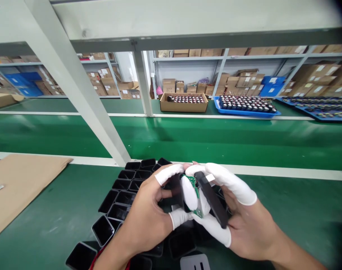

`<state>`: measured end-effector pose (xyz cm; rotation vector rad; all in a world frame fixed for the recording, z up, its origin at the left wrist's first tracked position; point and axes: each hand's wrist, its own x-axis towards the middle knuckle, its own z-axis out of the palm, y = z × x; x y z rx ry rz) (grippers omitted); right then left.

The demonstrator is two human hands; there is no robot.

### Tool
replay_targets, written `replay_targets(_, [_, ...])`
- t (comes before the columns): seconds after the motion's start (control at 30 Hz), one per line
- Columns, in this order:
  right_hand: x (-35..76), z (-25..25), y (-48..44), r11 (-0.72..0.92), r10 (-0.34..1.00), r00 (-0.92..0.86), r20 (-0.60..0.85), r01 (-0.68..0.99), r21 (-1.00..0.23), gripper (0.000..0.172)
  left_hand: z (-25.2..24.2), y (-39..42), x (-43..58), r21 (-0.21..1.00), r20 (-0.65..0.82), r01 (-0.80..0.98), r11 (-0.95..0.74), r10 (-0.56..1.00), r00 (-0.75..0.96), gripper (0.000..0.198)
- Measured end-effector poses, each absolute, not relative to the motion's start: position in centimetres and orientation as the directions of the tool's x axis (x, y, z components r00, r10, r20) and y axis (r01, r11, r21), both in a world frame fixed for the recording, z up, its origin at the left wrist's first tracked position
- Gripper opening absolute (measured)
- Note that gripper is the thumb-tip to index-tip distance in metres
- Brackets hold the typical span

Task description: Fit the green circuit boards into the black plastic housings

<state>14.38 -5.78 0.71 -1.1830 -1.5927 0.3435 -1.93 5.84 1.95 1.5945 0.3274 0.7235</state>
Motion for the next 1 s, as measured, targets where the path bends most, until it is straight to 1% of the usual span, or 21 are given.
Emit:
replay_targets(0.1, [14.1,0.5,-5.7,0.441,0.815,0.105,0.570,0.525,-0.728,0.085,1.9,6.0,-1.9,0.969,0.247,-0.190,-0.159,0.619,0.746,0.061])
replay_targets(0.3, [13.7,0.7,-5.6,0.477,0.805,0.090,0.586,0.489,-0.730,0.083,1.7,6.0,-1.8,0.967,0.254,-0.219,-0.133,0.605,0.754,0.059])
replay_targets(0.47, [14.0,0.6,-5.3,0.389,0.871,0.087,0.483,0.477,-0.788,0.087,1.7,5.9,-1.7,0.968,0.249,-0.216,-0.130,0.614,0.749,0.065])
replay_targets(0.57, [14.6,0.7,-5.3,0.382,0.897,0.073,0.437,0.371,-0.846,0.095,1.9,5.9,-1.6,0.970,0.235,-0.224,-0.095,0.605,0.761,0.062])
replay_targets(0.63, [14.9,0.7,-5.3,0.370,0.917,0.050,0.396,0.265,-0.890,0.104,2.0,5.8,-1.5,0.973,0.205,-0.228,-0.041,0.612,0.764,0.059])
replay_targets(0.7, [14.9,0.5,-5.1,0.337,0.937,0.033,0.348,0.182,-0.924,0.107,2.0,5.7,-1.4,0.973,0.164,-0.228,0.019,0.638,0.753,0.057])
replay_targets(0.73, [14.8,0.4,-4.9,0.321,0.943,0.042,0.331,0.157,-0.934,0.104,1.9,5.7,-1.3,0.972,0.151,-0.230,0.038,0.648,0.746,0.058])
replay_targets(0.77, [14.6,0.1,-4.6,0.313,0.944,0.062,0.324,0.140,-0.939,0.097,1.8,5.6,-1.2,0.973,0.143,-0.226,0.045,0.651,0.745,0.059])
replay_targets(0.83, [14.3,-0.4,-3.8,0.316,0.938,0.115,0.327,0.104,-0.943,0.081,1.6,5.5,-1.1,0.978,0.148,-0.209,0.018,0.648,0.747,0.061])
replay_targets(0.87, [14.1,-0.7,-3.4,0.318,0.937,0.126,0.325,0.074,-0.945,0.076,1.5,5.4,-1.0,0.981,0.151,-0.195,-0.005,0.649,0.746,0.062])
replay_targets(0.93, [14.1,-1.1,-2.7,0.313,0.943,0.119,0.310,-0.002,-0.950,0.074,1.3,5.1,-0.9,0.985,0.138,-0.169,-0.016,0.659,0.740,0.061])
replay_targets(1.0, [14.4,-1.0,-2.4,0.310,0.948,0.098,0.303,-0.069,-0.948,0.075,1.0,4.9,-0.8,0.980,0.105,-0.190,0.055,0.671,0.734,0.065])
